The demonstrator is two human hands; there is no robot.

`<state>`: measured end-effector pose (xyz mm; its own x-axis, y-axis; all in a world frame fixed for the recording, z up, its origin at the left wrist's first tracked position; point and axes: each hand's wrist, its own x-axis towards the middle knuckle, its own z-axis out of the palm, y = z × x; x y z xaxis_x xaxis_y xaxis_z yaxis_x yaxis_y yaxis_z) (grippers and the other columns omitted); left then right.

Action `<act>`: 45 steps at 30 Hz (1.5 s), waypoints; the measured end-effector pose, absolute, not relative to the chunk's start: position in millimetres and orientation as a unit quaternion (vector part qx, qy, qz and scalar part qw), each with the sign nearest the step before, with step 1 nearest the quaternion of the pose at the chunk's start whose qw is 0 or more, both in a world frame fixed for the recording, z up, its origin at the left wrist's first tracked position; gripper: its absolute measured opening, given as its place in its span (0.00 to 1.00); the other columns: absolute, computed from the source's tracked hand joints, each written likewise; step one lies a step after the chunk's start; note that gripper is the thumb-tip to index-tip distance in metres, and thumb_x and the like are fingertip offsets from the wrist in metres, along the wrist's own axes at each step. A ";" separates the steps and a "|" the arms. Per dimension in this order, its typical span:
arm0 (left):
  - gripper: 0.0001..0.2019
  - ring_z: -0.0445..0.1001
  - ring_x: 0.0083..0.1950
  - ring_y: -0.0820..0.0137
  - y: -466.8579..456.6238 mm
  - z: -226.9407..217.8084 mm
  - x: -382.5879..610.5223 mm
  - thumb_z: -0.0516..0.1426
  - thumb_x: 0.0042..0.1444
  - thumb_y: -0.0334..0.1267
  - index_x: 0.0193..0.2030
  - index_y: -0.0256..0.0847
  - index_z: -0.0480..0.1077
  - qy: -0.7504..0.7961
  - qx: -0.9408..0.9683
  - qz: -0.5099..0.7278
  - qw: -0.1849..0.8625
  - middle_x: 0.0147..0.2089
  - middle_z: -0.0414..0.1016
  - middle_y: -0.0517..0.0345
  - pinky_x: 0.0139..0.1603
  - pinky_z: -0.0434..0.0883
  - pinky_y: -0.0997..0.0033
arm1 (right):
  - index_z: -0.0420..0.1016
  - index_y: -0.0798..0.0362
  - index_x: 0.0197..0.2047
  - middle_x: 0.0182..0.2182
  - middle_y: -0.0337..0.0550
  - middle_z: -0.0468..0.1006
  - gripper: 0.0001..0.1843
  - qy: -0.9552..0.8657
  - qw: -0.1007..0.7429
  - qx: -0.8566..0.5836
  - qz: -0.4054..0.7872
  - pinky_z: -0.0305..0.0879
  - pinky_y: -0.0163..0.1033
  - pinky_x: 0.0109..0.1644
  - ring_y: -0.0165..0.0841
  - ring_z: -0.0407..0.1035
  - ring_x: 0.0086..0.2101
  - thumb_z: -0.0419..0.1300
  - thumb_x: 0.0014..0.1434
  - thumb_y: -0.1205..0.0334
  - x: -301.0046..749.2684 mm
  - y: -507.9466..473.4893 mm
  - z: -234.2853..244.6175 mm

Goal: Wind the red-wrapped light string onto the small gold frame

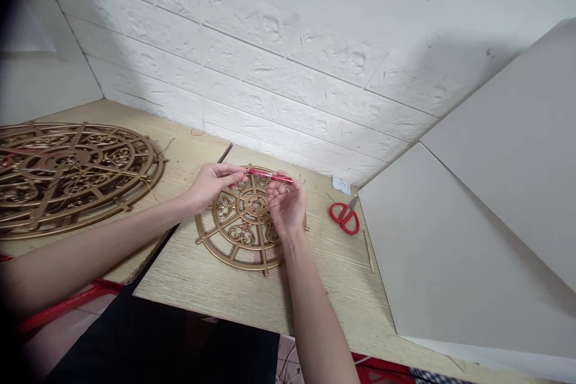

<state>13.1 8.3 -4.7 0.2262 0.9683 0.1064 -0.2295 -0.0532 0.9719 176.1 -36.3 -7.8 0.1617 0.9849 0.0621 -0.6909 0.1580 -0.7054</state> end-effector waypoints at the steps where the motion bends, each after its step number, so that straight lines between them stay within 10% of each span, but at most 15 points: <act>1: 0.09 0.75 0.35 0.69 8.1 -4.6 13.0 0.63 0.44 0.34 0.34 0.35 0.77 0.360 0.521 0.508 0.584 0.32 0.79 0.50 0.34 0.68 0.70 | 0.72 0.55 0.36 0.22 0.39 0.74 0.13 -0.275 0.710 -0.275 0.586 0.66 0.31 0.30 0.26 0.67 0.24 0.54 0.54 0.56 175.9 -36.2 -7.7; 16: 0.09 0.74 0.34 0.69 8.8 -8.3 11.9 0.63 0.44 0.36 0.33 0.35 0.76 0.373 0.536 0.496 0.572 0.32 0.78 0.50 0.33 0.68 0.70 | 0.74 0.56 0.38 0.23 0.40 0.75 0.14 -0.332 0.701 -0.299 0.556 0.65 0.30 0.31 0.26 0.68 0.25 0.54 0.55 0.56 169.9 -37.8 -7.5; 25: 0.25 0.73 0.32 0.71 13.0 -3.4 7.1 0.63 0.44 0.34 0.51 0.33 0.67 0.362 0.523 0.499 0.589 0.32 0.78 0.50 0.29 0.66 0.73 | 0.75 0.55 0.41 0.28 0.43 0.77 0.13 -0.453 0.686 -0.315 0.474 0.65 0.35 0.33 0.30 0.69 0.30 0.56 0.56 0.58 175.3 -44.2 0.3; 45: 0.12 0.69 0.26 0.77 21.5 -8.7 6.9 0.65 0.42 0.31 0.36 0.31 0.75 0.358 0.434 0.504 0.655 0.31 0.78 0.49 0.27 0.64 0.75 | 0.74 0.51 0.32 0.18 0.34 0.67 0.10 -0.314 0.718 -0.221 0.581 0.63 0.33 0.27 0.26 0.61 0.22 0.57 0.51 0.55 186.1 -40.7 0.6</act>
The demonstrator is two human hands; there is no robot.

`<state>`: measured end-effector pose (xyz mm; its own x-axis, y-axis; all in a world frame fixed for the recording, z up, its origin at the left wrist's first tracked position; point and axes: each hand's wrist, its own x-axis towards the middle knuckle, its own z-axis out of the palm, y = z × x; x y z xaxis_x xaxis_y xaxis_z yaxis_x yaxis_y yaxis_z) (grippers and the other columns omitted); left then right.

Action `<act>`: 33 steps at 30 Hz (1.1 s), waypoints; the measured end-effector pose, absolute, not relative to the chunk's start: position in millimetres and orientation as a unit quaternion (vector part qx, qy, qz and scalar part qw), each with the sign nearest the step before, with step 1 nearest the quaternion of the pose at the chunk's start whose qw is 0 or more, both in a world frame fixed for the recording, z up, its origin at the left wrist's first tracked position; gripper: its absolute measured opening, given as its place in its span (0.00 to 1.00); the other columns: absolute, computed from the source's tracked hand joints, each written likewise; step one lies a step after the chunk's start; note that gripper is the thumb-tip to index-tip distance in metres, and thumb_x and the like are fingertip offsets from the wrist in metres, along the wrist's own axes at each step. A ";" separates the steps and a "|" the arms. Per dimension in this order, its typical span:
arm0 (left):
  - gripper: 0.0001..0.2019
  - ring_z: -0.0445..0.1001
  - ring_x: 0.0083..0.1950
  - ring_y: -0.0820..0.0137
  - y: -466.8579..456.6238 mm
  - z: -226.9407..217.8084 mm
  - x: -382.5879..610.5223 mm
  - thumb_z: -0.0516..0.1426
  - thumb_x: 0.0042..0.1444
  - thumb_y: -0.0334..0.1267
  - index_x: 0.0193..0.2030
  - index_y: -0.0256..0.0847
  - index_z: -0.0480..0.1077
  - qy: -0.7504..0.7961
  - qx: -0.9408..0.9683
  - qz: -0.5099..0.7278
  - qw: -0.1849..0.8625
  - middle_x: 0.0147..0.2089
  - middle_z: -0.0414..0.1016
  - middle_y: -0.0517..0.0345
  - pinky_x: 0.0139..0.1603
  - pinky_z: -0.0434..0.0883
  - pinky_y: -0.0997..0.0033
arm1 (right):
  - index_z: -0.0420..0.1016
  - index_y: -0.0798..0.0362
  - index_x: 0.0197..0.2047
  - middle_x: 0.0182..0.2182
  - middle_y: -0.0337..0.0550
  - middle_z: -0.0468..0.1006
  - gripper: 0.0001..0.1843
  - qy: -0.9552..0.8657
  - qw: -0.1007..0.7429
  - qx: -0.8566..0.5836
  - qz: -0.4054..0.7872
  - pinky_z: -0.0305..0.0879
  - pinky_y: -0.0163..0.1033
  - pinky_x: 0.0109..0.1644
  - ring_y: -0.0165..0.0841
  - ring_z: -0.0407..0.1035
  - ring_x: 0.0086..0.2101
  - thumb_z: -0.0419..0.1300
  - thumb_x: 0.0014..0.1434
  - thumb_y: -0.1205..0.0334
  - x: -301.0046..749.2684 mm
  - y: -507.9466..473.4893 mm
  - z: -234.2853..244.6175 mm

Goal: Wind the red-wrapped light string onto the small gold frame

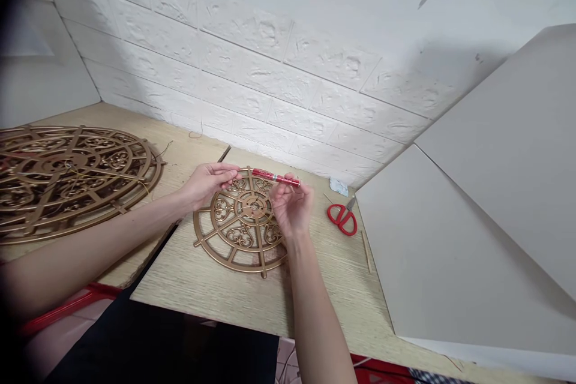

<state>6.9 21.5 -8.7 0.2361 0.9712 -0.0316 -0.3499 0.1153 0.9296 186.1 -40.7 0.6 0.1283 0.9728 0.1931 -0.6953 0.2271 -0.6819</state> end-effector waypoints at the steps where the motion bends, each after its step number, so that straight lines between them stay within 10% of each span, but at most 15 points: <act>1: 0.12 0.70 0.27 0.77 20.8 -7.3 6.7 0.64 0.42 0.30 0.36 0.31 0.74 0.361 0.434 0.507 0.651 0.32 0.78 0.49 0.27 0.65 0.75 | 0.73 0.51 0.32 0.18 0.34 0.65 0.09 -0.307 0.719 -0.211 0.587 0.62 0.33 0.26 0.25 0.59 0.21 0.57 0.52 0.55 187.3 -40.5 0.9; 14: 0.27 0.72 0.43 0.70 19.8 -5.8 8.1 0.60 0.51 0.35 0.59 0.43 0.61 0.356 0.524 0.583 0.509 0.49 0.71 0.49 0.41 0.72 0.67 | 0.75 0.50 0.40 0.28 0.40 0.76 0.11 -0.503 0.702 -0.347 0.366 0.67 0.39 0.36 0.30 0.69 0.30 0.58 0.55 0.57 180.0 -43.1 -2.4; 23: 0.13 0.68 0.35 0.75 19.5 -1.2 2.5 0.57 0.53 0.38 0.46 0.41 0.69 0.356 0.603 0.595 0.395 0.37 0.70 0.57 0.37 0.68 0.73 | 0.73 0.49 0.49 0.39 0.43 0.78 0.16 -0.737 0.503 -0.447 0.071 0.66 0.44 0.48 0.34 0.71 0.38 0.58 0.57 0.62 174.1 -54.0 -2.9; 33: 0.08 0.68 0.31 0.74 16.1 3.9 3.1 0.60 0.50 0.39 0.37 0.39 0.74 0.359 0.566 0.585 0.456 0.32 0.73 0.56 0.28 0.64 0.77 | 0.78 0.47 0.41 0.31 0.40 0.78 0.12 -0.626 0.602 -0.427 0.252 0.66 0.42 0.43 0.33 0.70 0.33 0.62 0.51 0.61 159.8 -55.1 -6.7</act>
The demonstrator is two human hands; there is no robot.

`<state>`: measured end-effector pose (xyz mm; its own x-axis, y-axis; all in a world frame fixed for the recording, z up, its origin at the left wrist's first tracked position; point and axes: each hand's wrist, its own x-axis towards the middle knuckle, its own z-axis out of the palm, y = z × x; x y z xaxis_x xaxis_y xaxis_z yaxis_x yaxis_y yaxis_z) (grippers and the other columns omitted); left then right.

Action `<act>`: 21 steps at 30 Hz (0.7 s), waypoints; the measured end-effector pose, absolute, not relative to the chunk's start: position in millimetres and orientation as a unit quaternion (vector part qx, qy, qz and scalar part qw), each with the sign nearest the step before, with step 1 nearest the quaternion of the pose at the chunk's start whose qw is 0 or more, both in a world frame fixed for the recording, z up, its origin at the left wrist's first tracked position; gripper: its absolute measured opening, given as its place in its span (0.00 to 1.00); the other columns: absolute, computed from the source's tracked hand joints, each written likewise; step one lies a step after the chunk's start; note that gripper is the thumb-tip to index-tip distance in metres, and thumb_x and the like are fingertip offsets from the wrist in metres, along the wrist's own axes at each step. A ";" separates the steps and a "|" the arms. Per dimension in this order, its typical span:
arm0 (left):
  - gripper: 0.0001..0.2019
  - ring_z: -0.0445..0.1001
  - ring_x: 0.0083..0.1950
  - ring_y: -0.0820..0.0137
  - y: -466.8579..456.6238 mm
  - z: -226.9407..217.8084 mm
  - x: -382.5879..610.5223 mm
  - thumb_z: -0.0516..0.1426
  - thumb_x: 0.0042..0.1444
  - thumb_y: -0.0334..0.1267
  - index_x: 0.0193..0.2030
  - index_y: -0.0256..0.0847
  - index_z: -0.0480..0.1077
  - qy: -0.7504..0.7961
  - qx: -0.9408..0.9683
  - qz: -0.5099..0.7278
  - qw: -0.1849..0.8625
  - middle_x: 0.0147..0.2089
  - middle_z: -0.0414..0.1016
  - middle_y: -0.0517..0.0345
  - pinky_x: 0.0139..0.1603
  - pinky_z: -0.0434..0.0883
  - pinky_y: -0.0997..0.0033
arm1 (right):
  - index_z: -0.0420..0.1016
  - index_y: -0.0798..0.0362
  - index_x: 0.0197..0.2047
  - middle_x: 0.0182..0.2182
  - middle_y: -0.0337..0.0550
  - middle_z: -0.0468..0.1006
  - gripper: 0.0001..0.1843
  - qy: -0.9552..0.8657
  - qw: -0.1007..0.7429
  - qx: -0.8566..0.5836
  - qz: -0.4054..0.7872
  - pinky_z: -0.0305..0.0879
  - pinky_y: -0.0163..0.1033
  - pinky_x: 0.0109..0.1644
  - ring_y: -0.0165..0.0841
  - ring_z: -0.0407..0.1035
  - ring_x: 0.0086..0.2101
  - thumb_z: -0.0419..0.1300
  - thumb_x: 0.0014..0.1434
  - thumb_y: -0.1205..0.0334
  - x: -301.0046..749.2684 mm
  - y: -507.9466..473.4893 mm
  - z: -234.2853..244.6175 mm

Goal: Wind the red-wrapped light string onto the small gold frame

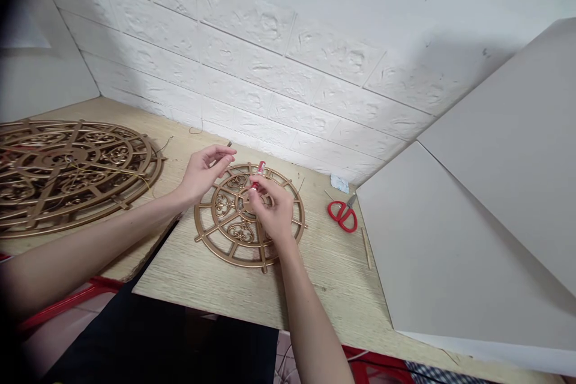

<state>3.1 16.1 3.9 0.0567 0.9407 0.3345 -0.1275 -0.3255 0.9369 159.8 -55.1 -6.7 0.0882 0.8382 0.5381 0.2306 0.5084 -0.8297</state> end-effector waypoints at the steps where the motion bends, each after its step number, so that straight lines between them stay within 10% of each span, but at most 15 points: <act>1: 0.08 0.66 0.29 0.75 16.8 3.5 1.7 0.59 0.51 0.40 0.36 0.39 0.74 0.365 0.565 0.591 0.445 0.28 0.71 0.58 0.27 0.63 0.76 | 0.77 0.48 0.41 0.31 0.40 0.78 0.11 -0.595 0.630 -0.417 0.274 0.66 0.41 0.41 0.33 0.70 0.32 0.60 0.53 0.60 161.6 -53.2 -6.8; 5: 0.14 0.61 0.21 0.74 13.4 6.1 -3.7 0.51 0.58 0.45 0.32 0.40 0.75 0.375 0.596 0.582 0.407 0.15 0.57 0.63 0.28 0.62 0.73 | 0.76 0.53 0.38 0.26 0.40 0.77 0.11 -0.469 0.736 -0.356 0.335 0.63 0.35 0.31 0.29 0.68 0.26 0.55 0.57 0.58 172.8 -44.2 -2.3; 13: 0.12 0.68 0.45 0.65 1.1 -6.2 5.6 0.52 0.57 0.35 0.44 0.43 0.74 0.166 0.877 0.394 0.220 0.41 0.75 0.52 0.48 0.64 0.61 | 0.74 0.55 0.37 0.32 0.43 0.79 0.11 -0.384 0.787 -0.399 0.272 0.63 0.33 0.32 0.26 0.68 0.27 0.56 0.55 0.58 176.7 -39.6 0.0; 21: 0.13 0.66 0.39 0.66 5.2 -23.9 11.7 0.48 0.61 0.37 0.38 0.40 0.74 0.170 0.937 0.286 0.110 0.32 0.72 0.52 0.45 0.63 0.62 | 0.74 0.55 0.37 0.32 0.44 0.79 0.12 -0.408 0.764 -0.419 0.272 0.63 0.35 0.34 0.28 0.69 0.28 0.55 0.56 0.57 169.0 -39.1 -5.9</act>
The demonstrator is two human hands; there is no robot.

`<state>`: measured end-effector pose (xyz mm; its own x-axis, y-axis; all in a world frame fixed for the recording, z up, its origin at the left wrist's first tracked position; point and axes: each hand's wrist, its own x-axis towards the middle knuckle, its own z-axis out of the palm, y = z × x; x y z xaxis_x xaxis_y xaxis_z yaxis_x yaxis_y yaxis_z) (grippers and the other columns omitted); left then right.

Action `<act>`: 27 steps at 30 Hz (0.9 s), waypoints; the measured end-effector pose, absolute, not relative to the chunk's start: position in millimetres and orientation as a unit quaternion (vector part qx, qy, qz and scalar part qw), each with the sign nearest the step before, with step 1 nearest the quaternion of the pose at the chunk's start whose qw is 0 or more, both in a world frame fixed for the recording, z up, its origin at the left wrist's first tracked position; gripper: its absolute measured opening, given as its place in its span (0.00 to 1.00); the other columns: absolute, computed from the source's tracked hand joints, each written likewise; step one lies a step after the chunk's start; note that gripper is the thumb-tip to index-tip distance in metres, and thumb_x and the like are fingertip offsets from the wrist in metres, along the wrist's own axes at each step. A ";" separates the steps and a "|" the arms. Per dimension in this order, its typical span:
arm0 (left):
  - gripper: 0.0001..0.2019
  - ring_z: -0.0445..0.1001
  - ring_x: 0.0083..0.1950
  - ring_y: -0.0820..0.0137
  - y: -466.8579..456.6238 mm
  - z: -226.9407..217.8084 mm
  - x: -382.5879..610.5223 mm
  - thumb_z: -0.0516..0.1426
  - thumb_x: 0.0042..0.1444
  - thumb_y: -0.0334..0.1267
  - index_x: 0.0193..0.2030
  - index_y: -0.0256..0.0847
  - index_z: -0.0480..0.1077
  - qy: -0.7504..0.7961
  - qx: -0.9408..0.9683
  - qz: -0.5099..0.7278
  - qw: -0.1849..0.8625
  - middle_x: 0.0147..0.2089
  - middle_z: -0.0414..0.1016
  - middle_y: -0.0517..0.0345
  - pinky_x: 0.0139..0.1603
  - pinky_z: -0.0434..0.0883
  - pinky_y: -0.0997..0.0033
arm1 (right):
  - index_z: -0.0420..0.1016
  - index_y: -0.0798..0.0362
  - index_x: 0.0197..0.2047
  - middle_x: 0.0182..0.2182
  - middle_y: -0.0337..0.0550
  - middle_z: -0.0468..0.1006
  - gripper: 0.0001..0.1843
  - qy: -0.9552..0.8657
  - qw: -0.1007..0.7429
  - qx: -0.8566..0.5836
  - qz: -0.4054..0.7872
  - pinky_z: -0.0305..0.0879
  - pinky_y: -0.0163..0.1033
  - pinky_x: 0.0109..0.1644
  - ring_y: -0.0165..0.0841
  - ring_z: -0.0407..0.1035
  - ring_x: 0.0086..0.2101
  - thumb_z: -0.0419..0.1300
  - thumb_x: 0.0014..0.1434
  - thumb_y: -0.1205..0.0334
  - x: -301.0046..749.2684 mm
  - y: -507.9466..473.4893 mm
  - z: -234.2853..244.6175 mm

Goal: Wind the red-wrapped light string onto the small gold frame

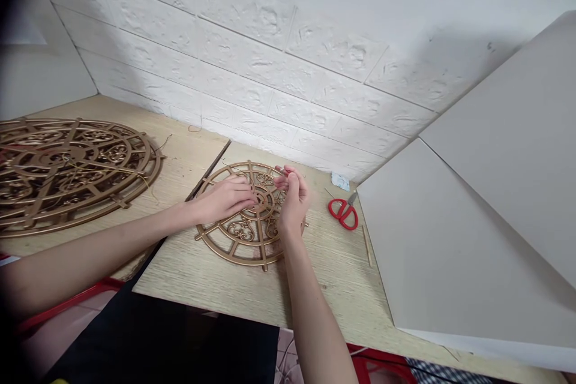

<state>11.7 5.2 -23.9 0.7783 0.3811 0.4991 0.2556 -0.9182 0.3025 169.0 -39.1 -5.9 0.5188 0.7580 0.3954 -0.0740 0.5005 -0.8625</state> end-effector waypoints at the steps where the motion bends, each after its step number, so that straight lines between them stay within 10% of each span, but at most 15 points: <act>1: 0.13 0.66 0.38 0.66 6.5 -24.3 11.6 0.48 0.61 0.37 0.38 0.40 0.74 0.175 0.935 0.289 0.108 0.32 0.72 0.53 0.45 0.63 0.63 | 0.74 0.55 0.37 0.32 0.44 0.79 0.12 -0.411 0.763 -0.418 0.272 0.63 0.35 0.34 0.28 0.69 0.28 0.55 0.56 0.57 168.7 -39.1 -5.8; 9: 0.12 0.62 0.51 0.63 6.7 -29.1 13.5 0.49 0.59 0.31 0.39 0.40 0.74 0.155 0.948 0.271 0.067 0.48 0.72 0.51 0.50 0.62 0.61 | 0.75 0.55 0.37 0.33 0.44 0.79 0.12 -0.427 0.757 -0.422 0.260 0.62 0.35 0.34 0.28 0.69 0.28 0.54 0.57 0.56 169.9 -39.7 -6.0; 27: 0.13 0.64 0.48 0.65 8.0 -33.5 15.0 0.49 0.60 0.31 0.41 0.39 0.74 0.150 0.943 0.273 0.116 0.44 0.74 0.51 0.47 0.64 0.63 | 0.75 0.55 0.37 0.30 0.41 0.77 0.13 -0.425 0.748 -0.433 0.268 0.62 0.34 0.33 0.28 0.69 0.28 0.54 0.57 0.55 171.9 -40.3 -5.5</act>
<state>15.0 8.0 -33.5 0.8057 0.3460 0.4807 0.2190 -0.9281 0.3010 171.9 -40.3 -5.5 0.4953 0.7694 0.4033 -0.0341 0.4811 -0.8760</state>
